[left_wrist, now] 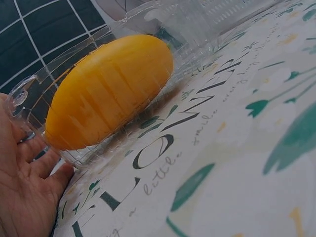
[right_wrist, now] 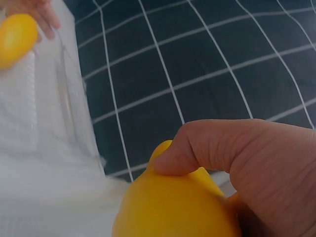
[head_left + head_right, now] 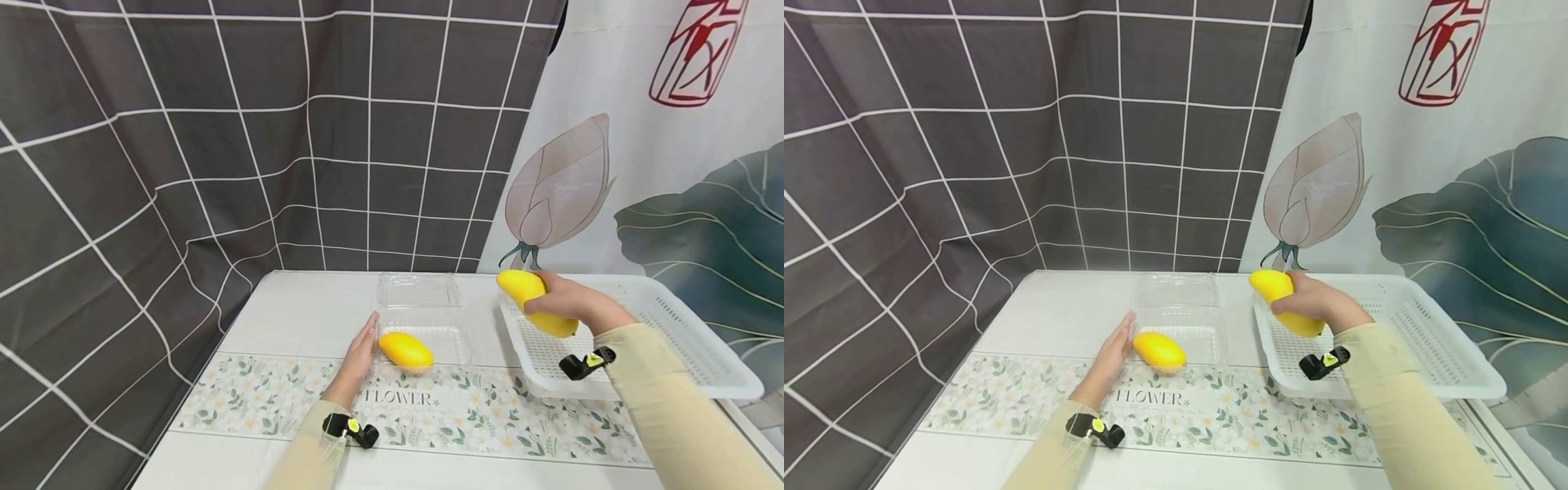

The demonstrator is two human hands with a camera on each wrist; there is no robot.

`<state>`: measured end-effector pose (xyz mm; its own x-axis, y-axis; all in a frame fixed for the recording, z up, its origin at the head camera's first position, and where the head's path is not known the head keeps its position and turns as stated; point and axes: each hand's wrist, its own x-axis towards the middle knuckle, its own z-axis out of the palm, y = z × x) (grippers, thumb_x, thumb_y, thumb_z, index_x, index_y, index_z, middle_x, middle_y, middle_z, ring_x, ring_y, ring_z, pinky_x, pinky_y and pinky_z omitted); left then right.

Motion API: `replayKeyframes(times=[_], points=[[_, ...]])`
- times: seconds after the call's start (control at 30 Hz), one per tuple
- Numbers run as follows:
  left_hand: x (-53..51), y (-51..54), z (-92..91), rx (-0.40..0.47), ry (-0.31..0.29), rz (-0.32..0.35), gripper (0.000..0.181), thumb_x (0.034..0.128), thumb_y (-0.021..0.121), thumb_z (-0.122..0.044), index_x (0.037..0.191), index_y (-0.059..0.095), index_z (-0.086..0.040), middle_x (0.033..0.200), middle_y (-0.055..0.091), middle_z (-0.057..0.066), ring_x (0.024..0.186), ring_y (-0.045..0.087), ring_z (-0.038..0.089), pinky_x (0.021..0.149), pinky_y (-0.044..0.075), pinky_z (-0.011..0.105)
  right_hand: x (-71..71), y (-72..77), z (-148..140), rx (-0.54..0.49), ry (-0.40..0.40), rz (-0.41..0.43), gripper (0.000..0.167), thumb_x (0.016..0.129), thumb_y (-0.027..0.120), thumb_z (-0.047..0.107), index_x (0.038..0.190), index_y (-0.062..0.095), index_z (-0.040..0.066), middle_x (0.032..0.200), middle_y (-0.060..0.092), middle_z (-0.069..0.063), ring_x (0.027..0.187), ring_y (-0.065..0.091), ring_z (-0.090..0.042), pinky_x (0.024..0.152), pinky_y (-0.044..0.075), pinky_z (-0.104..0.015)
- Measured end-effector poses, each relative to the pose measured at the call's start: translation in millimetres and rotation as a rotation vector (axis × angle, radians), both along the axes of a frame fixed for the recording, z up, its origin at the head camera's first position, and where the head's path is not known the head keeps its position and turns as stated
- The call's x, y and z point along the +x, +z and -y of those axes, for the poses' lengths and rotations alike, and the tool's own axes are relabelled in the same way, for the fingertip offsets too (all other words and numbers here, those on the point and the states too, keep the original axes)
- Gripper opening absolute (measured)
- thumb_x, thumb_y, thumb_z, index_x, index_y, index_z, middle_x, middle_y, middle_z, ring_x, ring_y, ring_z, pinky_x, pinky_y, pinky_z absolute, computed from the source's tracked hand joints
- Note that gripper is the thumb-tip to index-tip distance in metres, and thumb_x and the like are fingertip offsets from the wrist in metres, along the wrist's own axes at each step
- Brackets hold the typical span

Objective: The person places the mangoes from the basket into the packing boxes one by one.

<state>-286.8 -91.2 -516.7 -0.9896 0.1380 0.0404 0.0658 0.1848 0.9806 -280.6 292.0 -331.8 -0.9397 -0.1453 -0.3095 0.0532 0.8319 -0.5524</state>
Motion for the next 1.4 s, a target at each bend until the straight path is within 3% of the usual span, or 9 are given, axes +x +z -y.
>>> replayKeyframes(times=[0.33,0.63,0.87,1.4], points=[[1.4,1.1,0.2,-0.008,0.004,0.011,0.053,0.1113,0.024,-0.039,0.162,0.024,-0.025,0.167,0.021,-0.008,0.155,0.014,0.019,0.126,0.011,0.046,-4.0,-1.5,36.1,0.015,0.076,-0.104,0.093,0.086,0.070,0.030,0.156,0.017,-0.001,0.130,0.050,-0.026,0.102,0.056,-0.035,0.082,0.051,-0.048],[1.8,0.8,0.1,-0.029,0.016,0.008,0.053,0.1115,0.024,-0.039,0.162,0.025,-0.024,0.166,0.023,-0.009,0.155,0.016,0.020,0.126,0.011,0.046,-8.5,-8.0,67.5,-0.002,0.081,-0.084,0.089,0.085,0.070,0.029,0.155,0.023,0.005,0.128,0.053,-0.021,0.100,0.056,-0.032,0.081,0.052,-0.046],[3.1,-0.5,0.2,-0.027,0.019,0.013,0.054,0.1112,0.024,-0.041,0.162,0.025,-0.023,0.166,0.023,-0.008,0.155,0.016,0.021,0.126,0.011,0.048,-13.1,-20.1,89.3,-0.019,0.082,-0.084,0.090,0.082,0.072,0.029,0.156,0.025,0.007,0.129,0.055,-0.018,0.102,0.057,-0.032,0.088,0.051,-0.049],[1.5,0.6,-1.0,-0.014,0.010,0.016,0.054,0.1110,0.024,-0.041,0.162,0.026,-0.024,0.167,0.023,-0.007,0.155,0.017,0.022,0.126,0.013,0.047,-19.4,-44.3,117.6,-0.069,0.092,-0.068,0.091,0.080,0.075,0.029,0.157,0.029,0.010,0.128,0.058,-0.014,0.102,0.057,-0.029,0.091,0.051,-0.049]])
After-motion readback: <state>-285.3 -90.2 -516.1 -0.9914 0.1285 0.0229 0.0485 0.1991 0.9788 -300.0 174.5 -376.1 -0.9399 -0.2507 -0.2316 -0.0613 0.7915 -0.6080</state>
